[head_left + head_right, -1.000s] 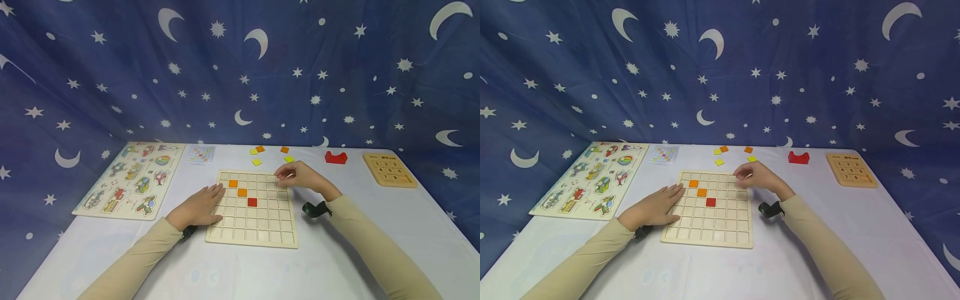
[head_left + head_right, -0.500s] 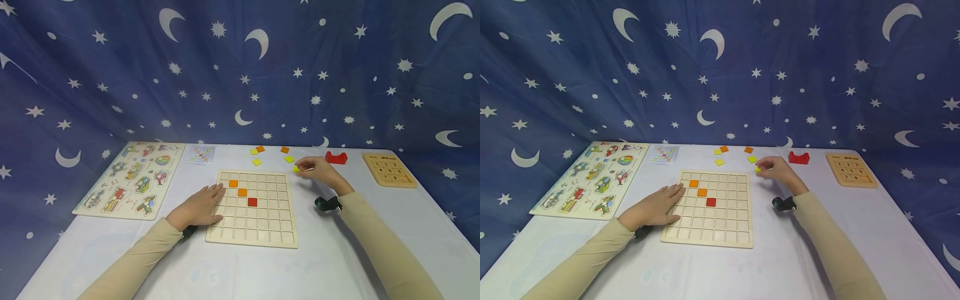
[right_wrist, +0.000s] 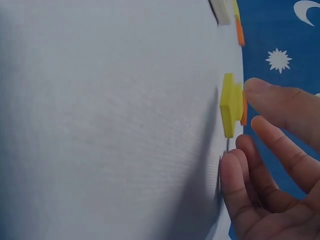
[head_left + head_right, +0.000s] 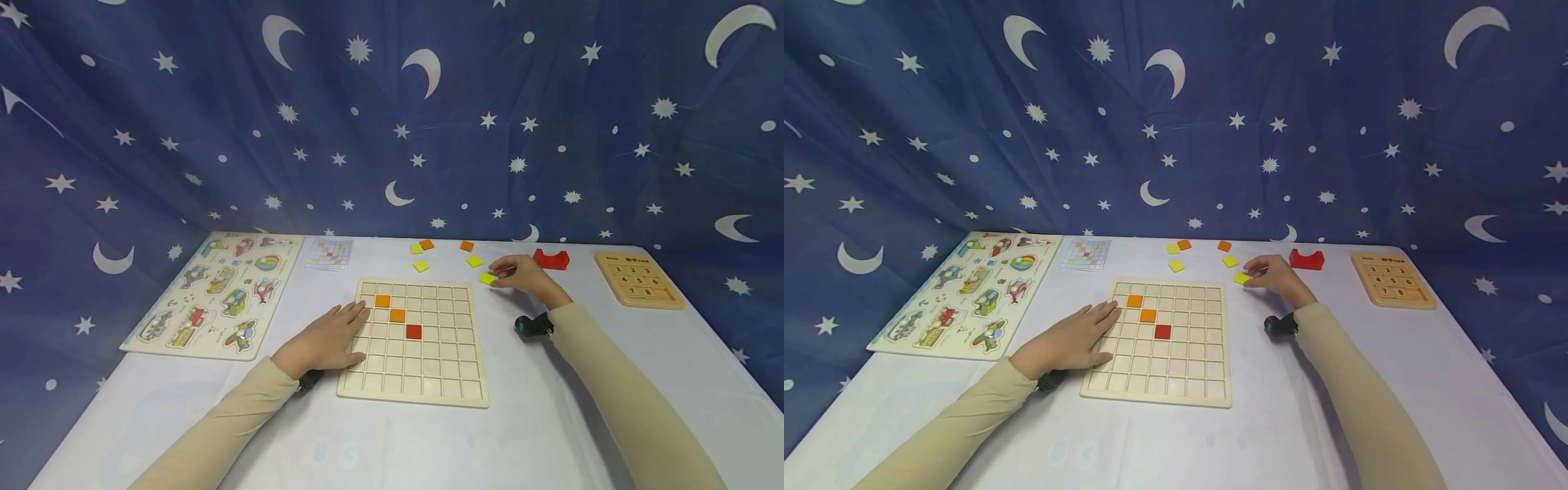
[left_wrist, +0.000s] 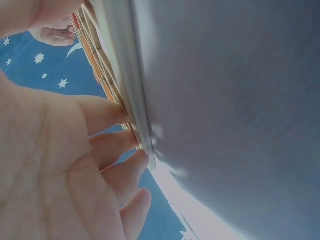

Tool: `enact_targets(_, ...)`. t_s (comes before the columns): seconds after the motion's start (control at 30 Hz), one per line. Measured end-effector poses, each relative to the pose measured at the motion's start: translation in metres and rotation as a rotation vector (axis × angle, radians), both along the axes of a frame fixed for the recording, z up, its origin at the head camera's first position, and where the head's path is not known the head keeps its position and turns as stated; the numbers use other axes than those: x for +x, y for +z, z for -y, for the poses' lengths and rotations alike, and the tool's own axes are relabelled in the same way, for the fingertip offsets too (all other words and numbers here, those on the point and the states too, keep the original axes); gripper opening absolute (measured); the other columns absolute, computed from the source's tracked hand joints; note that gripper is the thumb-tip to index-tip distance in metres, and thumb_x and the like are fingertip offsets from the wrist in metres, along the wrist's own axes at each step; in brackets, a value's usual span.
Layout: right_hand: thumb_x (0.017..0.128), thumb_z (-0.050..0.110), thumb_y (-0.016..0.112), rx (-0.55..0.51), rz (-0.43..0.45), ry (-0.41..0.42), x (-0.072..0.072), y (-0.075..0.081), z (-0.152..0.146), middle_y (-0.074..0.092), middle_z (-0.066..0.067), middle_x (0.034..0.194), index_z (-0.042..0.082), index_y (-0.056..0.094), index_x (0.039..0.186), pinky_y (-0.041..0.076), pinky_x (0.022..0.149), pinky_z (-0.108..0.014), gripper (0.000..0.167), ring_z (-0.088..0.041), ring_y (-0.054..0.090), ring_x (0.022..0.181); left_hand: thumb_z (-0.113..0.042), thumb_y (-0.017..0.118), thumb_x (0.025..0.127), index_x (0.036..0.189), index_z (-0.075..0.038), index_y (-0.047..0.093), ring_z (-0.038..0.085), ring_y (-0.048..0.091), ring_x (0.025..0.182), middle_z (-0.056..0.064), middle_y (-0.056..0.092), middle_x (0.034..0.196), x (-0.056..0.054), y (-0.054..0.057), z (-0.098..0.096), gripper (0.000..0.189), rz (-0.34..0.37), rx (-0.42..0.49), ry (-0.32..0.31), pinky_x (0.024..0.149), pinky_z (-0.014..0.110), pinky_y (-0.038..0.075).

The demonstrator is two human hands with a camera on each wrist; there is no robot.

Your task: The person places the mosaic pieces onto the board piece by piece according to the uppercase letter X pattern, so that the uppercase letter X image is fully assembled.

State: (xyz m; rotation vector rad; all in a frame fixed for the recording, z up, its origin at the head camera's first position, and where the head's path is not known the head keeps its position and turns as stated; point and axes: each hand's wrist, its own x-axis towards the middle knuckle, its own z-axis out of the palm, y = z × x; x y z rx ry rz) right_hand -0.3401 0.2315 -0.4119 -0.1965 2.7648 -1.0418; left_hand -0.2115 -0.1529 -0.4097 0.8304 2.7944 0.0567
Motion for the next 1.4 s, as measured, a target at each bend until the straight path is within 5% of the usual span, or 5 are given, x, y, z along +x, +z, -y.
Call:
enact_targets(0.33, 0.079, 0.008, 0.074, 0.032, 0.057, -0.016, -0.009, -0.003, 0.005, 0.063, -0.016, 0.105, -0.001, 0.065, 0.115, 0.047, 0.074, -0.015, 0.038, -0.021, 0.052, 0.088, -0.045, 0.055, 0.09, 0.149, -0.001, 0.023, 0.03, 0.019, 0.145, 0.015, 0.018, 0.157, -0.001, -0.003, 0.0, 0.08, 0.005, -0.002, 0.006, 0.119, 0.046, 0.019)
enact_targets(0.83, 0.077, 0.007, 0.076, 0.062, 0.051, 0.004, -0.013, -0.005, 0.007, 0.062, -0.009, 0.089, -0.001, 0.068, 0.108, 0.046, 0.068, -0.015, 0.033, -0.02, 0.051, 0.083, -0.042, 0.055, 0.091, 0.148, 0.001, 0.023, 0.031, 0.018, 0.146, 0.017, 0.018, 0.157, 0.0, 0.0, 0.0, 0.079, 0.016, -0.001, 0.006, 0.119, 0.047, 0.019)
enact_targets(1.4, 0.078, 0.006, 0.074, 0.082, 0.059, -0.003, -0.011, -0.002, 0.008, 0.061, -0.011, 0.094, 0.0, 0.068, 0.109, 0.047, 0.073, -0.017, 0.033, -0.022, 0.051, 0.086, -0.043, 0.055, 0.09, 0.148, 0.001, 0.022, 0.031, 0.018, 0.146, 0.017, 0.018, 0.157, 0.0, 0.0, 0.0, 0.079, 0.014, -0.002, 0.004, 0.119, 0.046, 0.019)
